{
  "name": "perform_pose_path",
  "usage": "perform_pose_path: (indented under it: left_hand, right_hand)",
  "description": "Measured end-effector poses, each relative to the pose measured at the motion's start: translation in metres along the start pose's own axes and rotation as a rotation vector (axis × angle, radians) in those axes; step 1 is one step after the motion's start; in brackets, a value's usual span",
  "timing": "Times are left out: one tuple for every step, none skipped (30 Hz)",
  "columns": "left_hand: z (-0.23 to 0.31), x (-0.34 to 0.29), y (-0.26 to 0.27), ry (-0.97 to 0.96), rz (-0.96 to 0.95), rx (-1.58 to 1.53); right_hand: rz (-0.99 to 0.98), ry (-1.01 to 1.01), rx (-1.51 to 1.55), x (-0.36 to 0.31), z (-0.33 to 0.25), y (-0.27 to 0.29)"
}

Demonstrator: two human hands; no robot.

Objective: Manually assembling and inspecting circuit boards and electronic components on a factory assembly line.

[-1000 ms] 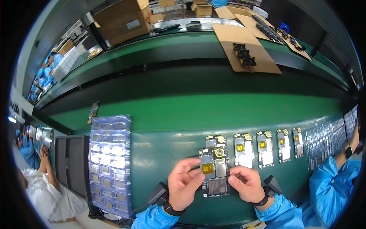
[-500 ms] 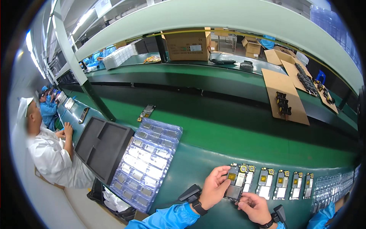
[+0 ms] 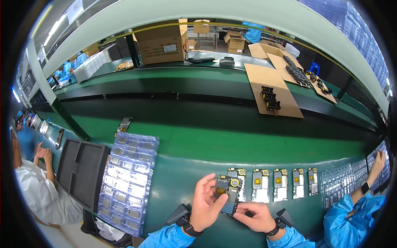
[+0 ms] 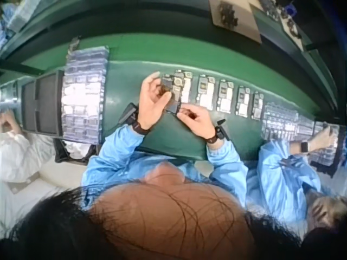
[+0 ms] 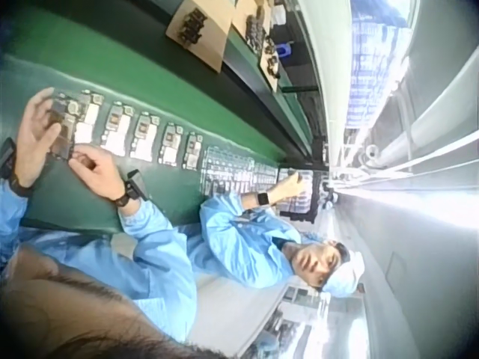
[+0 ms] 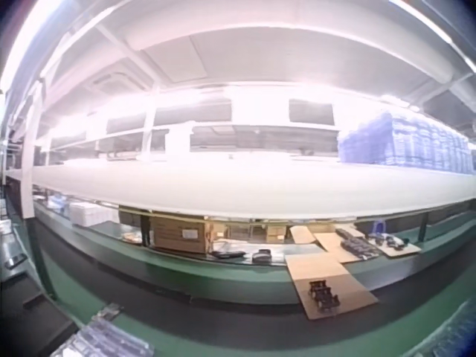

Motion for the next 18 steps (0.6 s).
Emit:
perform_pose_path:
  left_hand:
    - [0.002, 0.0, -0.001, -0.014, -0.006, 0.011]
    - [0.005, 0.0, -0.002, -0.028, -0.012, 0.023]
    - [0.005, -0.001, -0.003, -0.02, -0.011, 0.022]
    - [0.007, -0.001, -0.004, -0.022, -0.009, 0.03]
    - [0.008, -0.002, -0.004, -0.024, -0.008, 0.039]
    - [0.008, -0.002, -0.004, -0.02, -0.007, 0.038]
    - [0.008, -0.002, -0.004, -0.009, -0.001, 0.034]
    - [0.007, -0.003, -0.003, 0.002, 0.006, 0.029]
    - [0.006, -0.003, -0.002, 0.006, 0.006, 0.029]
    - [0.006, -0.003, -0.002, 0.004, 0.003, 0.022]
    - [0.006, -0.003, -0.002, 0.003, 0.0, 0.016]
    - [0.006, -0.004, -0.001, 0.01, 0.002, 0.016]
    - [0.008, -0.005, -0.002, 0.006, -0.004, 0.008]
    - [0.01, -0.005, -0.002, 0.002, -0.01, -0.001]
    - [0.009, -0.005, -0.001, 0.008, -0.009, -0.002]
    - [0.008, -0.006, -0.001, 0.018, -0.029, -0.027]
    - [0.008, -0.006, -0.002, 0.028, -0.049, -0.052]
    - [0.009, -0.007, -0.002, 0.028, -0.049, -0.053]
  right_hand:
    - [0.003, -0.007, 0.002, 0.0, -0.001, 0.001]
    - [0.0, 0.028, -0.018, 0.002, -0.006, 0.001]
    - [-0.004, 0.06, -0.039, 0.002, -0.011, 0.001]
    - [-0.003, 0.052, -0.037, 0.002, -0.012, 0.002]
    - [-0.006, 0.073, -0.046, 0.002, -0.016, 0.001]
    - [-0.008, 0.097, -0.057, 0.003, -0.02, 0.002]
    - [-0.008, 0.094, -0.057, 0.004, -0.022, 0.002]
    - [-0.012, 0.102, -0.069, 0.004, -0.024, 0.002]
    - [-0.016, 0.109, -0.08, 0.004, -0.025, 0.002]
    - [-0.015, 0.106, -0.078, 0.005, -0.023, 0.002]
    - [-0.019, 0.114, -0.079, 0.005, -0.022, 0.002]
    - [-0.024, 0.12, -0.078, 0.004, -0.021, 0.001]
    - [-0.024, 0.114, -0.074, 0.005, -0.021, 0.001]
    - [-0.019, 0.125, -0.08, 0.005, -0.025, 0.001]
    - [-0.013, 0.136, -0.089, 0.006, -0.026, 0.003]
    - [-0.012, 0.131, -0.088, 0.005, -0.025, 0.003]
    - [-0.01, 0.129, -0.089, 0.005, -0.023, 0.003]
    - [-0.007, 0.131, -0.093, 0.005, -0.023, 0.004]
Point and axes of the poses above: each hand's wrist, its own x-axis towards the middle knuckle, its own y-axis out of the back of the hand, z = x × y, the point moved 10 cm from there along x, towards the middle knuckle, and after that the axes turned 10 degrees about -x, right-handed, at the moved point
